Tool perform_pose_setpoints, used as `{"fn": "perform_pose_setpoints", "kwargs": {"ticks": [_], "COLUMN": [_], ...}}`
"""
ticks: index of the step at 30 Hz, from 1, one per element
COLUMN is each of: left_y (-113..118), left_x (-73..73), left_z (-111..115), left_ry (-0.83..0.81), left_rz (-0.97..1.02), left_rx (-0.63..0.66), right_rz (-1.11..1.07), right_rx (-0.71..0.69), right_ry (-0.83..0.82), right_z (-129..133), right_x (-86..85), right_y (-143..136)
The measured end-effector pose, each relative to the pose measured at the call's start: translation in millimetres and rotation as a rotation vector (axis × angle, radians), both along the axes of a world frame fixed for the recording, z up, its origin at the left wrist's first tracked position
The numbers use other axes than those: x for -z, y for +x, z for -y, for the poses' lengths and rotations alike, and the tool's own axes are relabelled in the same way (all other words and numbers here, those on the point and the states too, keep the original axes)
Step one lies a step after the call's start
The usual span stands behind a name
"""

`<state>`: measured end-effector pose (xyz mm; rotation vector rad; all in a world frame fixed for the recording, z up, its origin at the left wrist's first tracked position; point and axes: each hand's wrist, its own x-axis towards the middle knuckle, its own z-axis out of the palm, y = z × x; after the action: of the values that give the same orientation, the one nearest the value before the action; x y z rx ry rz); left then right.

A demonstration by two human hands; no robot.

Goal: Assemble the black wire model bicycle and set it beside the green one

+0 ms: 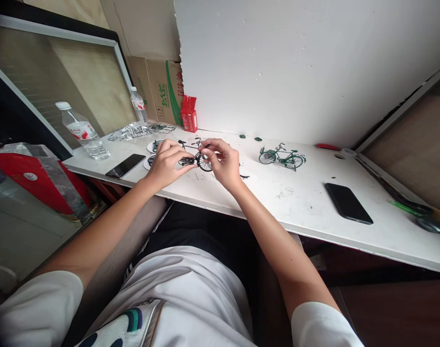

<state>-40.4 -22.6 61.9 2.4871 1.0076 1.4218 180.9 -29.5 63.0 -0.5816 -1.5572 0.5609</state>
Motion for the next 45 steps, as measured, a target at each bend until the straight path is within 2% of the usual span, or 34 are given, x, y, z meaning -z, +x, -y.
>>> {"fn": "perform_pose_setpoints", "kwargs": {"ticks": [7,24,27,34,45], "left_y": [1,5,5,3,3], "left_x": [0.8,0.7,2.9,9.8,10.6], "left_z": [1,1,-1,-6,-6], "left_ry": [0.07,-0.077,-0.019,0.28,0.378], "left_rz": [-0.033,0.032,0.002,-0.151,-0.158], "left_rx": [-0.02,0.068,0.054,-0.023,-0.036], "right_rz": [0.065,0.033,0.029,0.046,0.142], "right_rx": [0.007,-0.011,-0.024,-0.041,0.048], "right_ry": [0.039,0.017,0.008,0.035,0.132], "right_z": [5,0,0,0,9], "right_x": [-1.8,3.4,2.3,2.5,-4.4], "right_y": [-1,-3,-3,-1,2]}}
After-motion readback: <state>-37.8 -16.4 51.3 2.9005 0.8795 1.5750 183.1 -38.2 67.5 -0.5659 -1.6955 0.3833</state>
